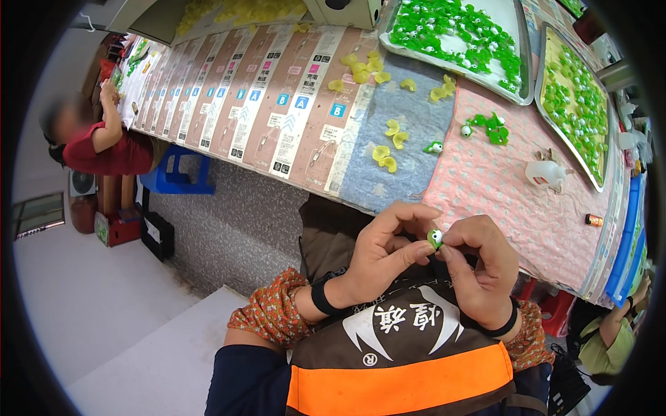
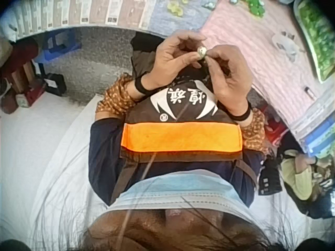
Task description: Assembling small green and yellow plastic parts and applying glue to join them.
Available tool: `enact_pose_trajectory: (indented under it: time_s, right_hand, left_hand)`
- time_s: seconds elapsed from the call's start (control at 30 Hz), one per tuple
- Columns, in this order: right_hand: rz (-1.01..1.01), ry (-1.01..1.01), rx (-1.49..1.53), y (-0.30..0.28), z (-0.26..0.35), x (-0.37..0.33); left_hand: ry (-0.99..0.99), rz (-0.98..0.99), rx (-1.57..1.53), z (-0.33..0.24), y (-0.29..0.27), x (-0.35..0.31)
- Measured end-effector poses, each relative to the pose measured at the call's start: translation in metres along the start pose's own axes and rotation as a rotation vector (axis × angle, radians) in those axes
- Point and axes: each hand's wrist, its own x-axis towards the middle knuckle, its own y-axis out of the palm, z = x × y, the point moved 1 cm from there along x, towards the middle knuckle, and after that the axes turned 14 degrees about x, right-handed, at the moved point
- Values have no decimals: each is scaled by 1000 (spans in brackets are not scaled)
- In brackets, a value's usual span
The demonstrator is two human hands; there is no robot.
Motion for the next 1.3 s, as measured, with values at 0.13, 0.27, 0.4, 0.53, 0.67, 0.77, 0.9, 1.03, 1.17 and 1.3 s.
enact_pose_trajectory:
  time_s: [0.13,0.27,0.4,0.53,0.67,0.77,0.9,1.03,1.17,1.3]
  right_hand:
    - [-19,111,118,-2,-1,-2]
    - [-72,204,239,0,-2,-4]
    - [-60,118,139,1,-3,-3]
    - [24,-41,-31,-2,-2,1]
    - [53,-163,-114,0,-2,2]
    - [59,-219,-145,1,-5,1]
    - [60,-254,-162,2,-6,0]
    - [58,-252,-154,2,-6,-1]
    - [57,-261,-157,3,-9,-1]
    - [67,-253,-154,4,-9,1]
  left_hand:
    - [73,-37,12,2,0,0]
    - [20,-39,71,3,0,-2]
    - [-20,-44,43,1,2,-3]
    - [-87,-12,39,-1,-2,-3]
    - [-42,48,41,5,-7,-3]
    - [-16,72,35,8,-10,-3]
    - [-17,90,19,8,-10,-1]
    - [-8,114,4,9,-10,0]
    - [-8,115,-12,10,-10,1]
    - [-7,108,-14,12,-10,0]
